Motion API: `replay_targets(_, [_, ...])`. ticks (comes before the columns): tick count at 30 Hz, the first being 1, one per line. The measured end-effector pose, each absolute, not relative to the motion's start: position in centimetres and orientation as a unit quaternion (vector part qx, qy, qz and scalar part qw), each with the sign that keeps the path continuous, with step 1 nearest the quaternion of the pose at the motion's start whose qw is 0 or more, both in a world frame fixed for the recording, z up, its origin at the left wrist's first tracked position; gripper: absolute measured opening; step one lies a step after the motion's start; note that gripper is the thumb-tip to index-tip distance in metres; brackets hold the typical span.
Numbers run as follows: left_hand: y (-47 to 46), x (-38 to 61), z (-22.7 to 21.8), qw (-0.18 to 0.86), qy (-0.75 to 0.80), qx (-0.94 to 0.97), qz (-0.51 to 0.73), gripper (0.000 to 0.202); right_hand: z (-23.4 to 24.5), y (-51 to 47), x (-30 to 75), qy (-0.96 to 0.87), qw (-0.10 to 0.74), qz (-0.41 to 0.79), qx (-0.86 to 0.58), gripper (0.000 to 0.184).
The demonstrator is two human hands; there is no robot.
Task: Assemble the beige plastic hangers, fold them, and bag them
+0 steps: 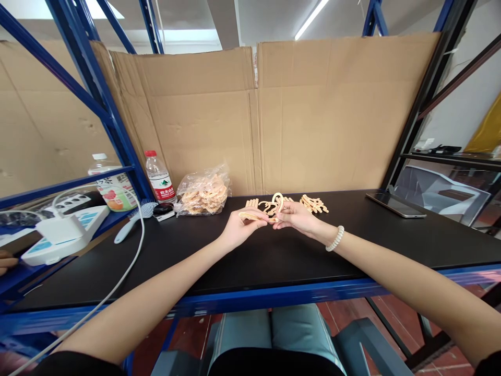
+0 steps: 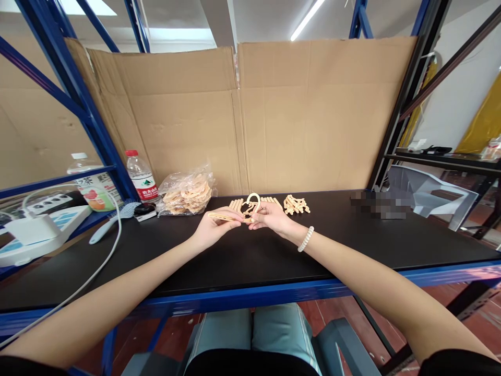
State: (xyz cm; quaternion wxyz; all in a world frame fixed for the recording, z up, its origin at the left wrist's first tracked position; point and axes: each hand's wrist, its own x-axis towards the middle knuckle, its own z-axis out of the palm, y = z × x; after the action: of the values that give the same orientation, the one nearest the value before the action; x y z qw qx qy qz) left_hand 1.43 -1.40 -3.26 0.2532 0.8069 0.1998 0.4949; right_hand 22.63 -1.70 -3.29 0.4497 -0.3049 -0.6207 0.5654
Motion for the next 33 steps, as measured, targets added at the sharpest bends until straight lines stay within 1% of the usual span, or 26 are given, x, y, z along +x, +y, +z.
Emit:
replay_targets(7, [-1.1, 1.2, -3.1, 0.237, 0.213, 0.805, 0.5, 0.009, -3.1, -1.4, 23.1, -0.592, 0.416, 0.631, -0.28, 0.027])
replay_targets(13, [-1.0, 1.2, -3.0, 0.229, 0.213, 0.808, 0.499, 0.007, -3.0, -1.4, 23.4, -0.601, 0.413, 0.625, -0.278, 0.026])
replay_targets(21, [-1.3, 1.3, -2.9, 0.229, 0.213, 0.808, 0.5, 0.008, -3.0, -1.5, 23.3, -0.611, 0.416, 0.613, -0.281, 0.03])
replay_targets(28, [-1.3, 1.2, -3.0, 0.233, 0.22, 0.805, 0.5, 0.008, -3.3, -1.7, 22.6, -0.614, 0.471, 0.563, -0.29, 0.036])
replay_targets(33, [-1.2, 1.5, -3.3, 0.245, 0.229, 0.806, 0.488, 0.008, -4.0, -1.4, 22.0, -0.629, 0.508, 0.492, -0.323, 0.034])
